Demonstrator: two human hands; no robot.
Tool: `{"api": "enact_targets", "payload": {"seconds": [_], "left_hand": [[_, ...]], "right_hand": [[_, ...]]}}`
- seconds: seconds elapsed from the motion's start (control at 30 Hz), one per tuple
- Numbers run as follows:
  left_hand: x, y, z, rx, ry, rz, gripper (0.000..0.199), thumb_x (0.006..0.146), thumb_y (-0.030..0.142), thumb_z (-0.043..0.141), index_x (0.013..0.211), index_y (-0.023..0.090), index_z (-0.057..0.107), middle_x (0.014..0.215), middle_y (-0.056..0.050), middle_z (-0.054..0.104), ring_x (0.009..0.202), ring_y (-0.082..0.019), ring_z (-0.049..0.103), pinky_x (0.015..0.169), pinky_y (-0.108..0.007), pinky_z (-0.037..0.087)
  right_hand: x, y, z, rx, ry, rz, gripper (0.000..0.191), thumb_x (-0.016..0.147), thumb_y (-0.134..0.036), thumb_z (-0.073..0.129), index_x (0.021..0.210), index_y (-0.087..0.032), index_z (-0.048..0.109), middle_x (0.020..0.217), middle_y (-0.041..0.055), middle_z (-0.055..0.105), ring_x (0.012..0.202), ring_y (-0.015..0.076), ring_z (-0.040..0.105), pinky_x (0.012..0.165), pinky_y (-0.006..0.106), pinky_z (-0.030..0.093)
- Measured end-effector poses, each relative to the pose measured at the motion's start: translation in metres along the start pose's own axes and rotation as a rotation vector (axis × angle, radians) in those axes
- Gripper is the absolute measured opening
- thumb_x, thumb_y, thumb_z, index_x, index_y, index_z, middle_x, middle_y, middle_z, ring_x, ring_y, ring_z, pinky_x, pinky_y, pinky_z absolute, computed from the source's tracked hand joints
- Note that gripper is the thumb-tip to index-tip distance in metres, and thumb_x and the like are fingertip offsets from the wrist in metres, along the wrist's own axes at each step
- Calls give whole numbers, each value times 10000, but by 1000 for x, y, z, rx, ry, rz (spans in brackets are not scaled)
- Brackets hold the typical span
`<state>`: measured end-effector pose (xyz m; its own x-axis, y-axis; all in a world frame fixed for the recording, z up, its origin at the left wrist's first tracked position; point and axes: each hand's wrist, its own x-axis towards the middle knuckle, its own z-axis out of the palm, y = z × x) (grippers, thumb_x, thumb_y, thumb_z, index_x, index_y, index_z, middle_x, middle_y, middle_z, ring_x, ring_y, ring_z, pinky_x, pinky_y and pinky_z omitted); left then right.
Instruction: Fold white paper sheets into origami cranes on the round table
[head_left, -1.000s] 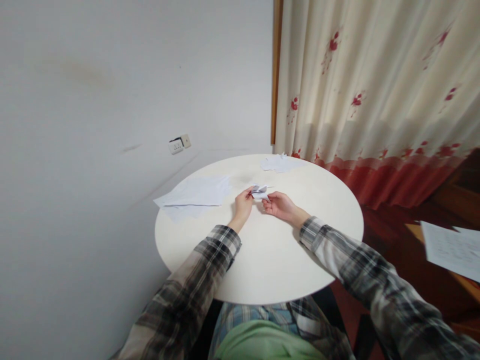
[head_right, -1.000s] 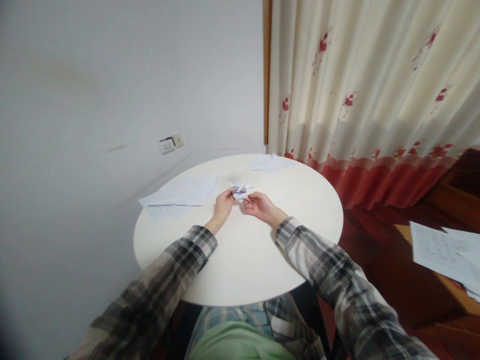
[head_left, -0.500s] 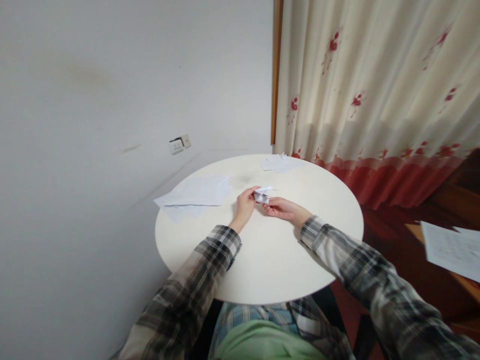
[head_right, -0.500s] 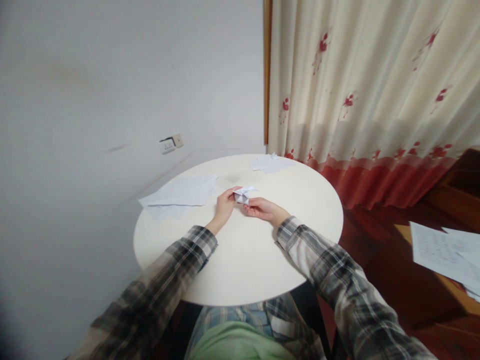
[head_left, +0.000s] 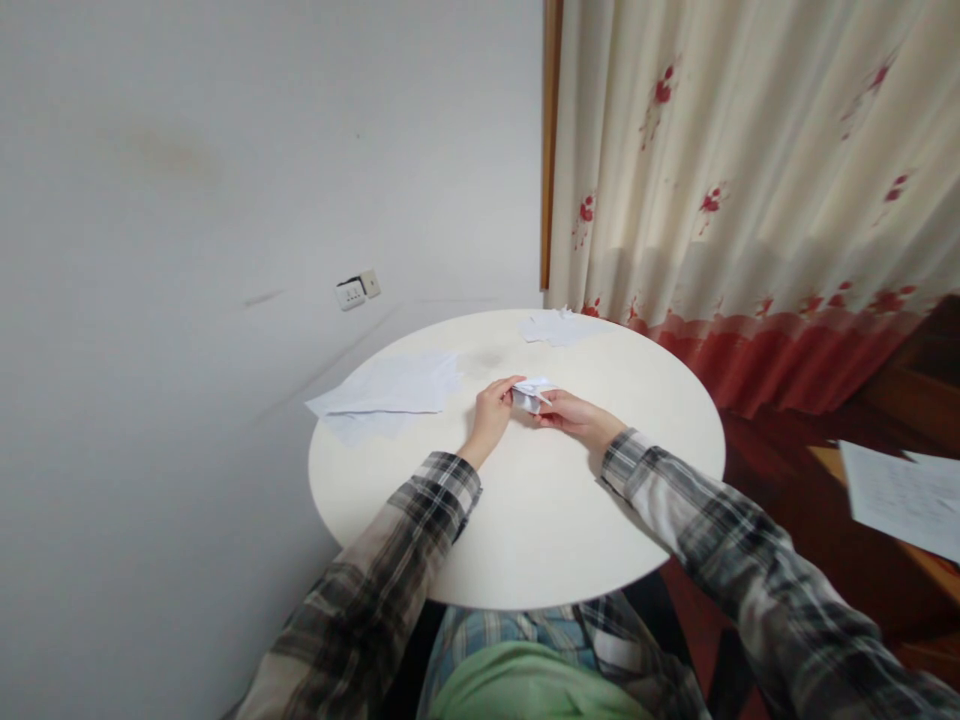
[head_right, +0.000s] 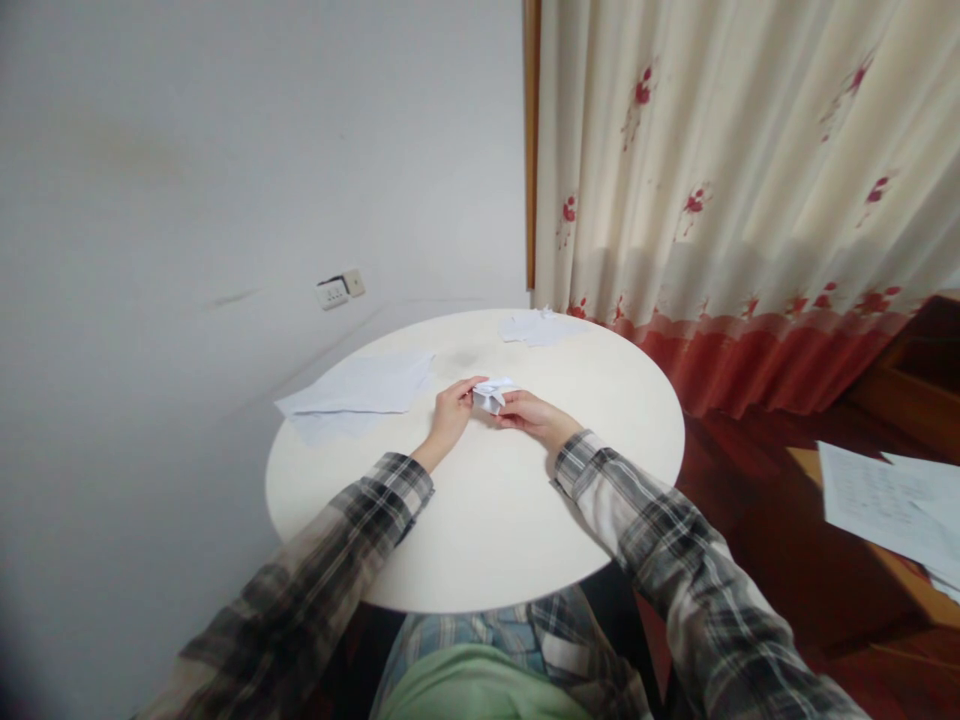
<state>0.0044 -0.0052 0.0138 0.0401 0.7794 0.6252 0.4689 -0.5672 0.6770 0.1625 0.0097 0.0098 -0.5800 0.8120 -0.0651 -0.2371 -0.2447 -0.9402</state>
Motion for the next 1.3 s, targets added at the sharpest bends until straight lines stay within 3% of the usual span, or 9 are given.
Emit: {"api": "enact_targets", "payload": {"seconds": [0.23, 0.43, 0.7, 1.0, 1.3], "left_hand": [[3, -9, 2, -38, 43, -75, 353, 686, 7, 437, 912, 148, 668, 925, -63, 674, 860, -164, 596, 808, -285, 438], [5, -14, 4, -87, 74, -158, 344, 664, 17, 461, 895, 152, 677, 890, -48, 684, 818, -164, 592, 771, -270, 436], [7, -16, 3, -101, 50, -249, 278, 645, 45, 461, 799, 116, 682, 646, -7, 638, 605, -124, 521, 588, -211, 383], [6, -26, 10, -376, 5, -341, 197, 600, 104, 524, 748, 114, 655, 579, 11, 586, 540, -97, 480, 530, -195, 346], [3, -17, 8, -537, -73, -443, 221, 582, 189, 596, 783, 120, 658, 623, 7, 588, 547, -75, 456, 529, -193, 333]], "right_hand": [[5, 3, 1, -273, 238, -223, 67, 542, -157, 616, 594, -122, 593, 452, -48, 484, 396, 39, 355, 390, 177, 243], [8, 3, 7, -420, 428, -360, 51, 522, -166, 565, 553, -132, 588, 443, -43, 489, 427, 63, 390, 427, 198, 268], [5, -1, 7, -727, 548, -505, 124, 591, -196, 544, 648, -140, 638, 536, -13, 580, 488, 97, 477, 480, 208, 345], [-4, -4, 12, -1081, 582, -772, 106, 725, -190, 532, 688, -157, 625, 628, 11, 617, 553, 108, 522, 557, 216, 389], [-7, -5, 10, -1336, 521, -1005, 146, 787, -137, 480, 686, -164, 582, 657, 27, 572, 620, 125, 513, 589, 224, 379]]}}
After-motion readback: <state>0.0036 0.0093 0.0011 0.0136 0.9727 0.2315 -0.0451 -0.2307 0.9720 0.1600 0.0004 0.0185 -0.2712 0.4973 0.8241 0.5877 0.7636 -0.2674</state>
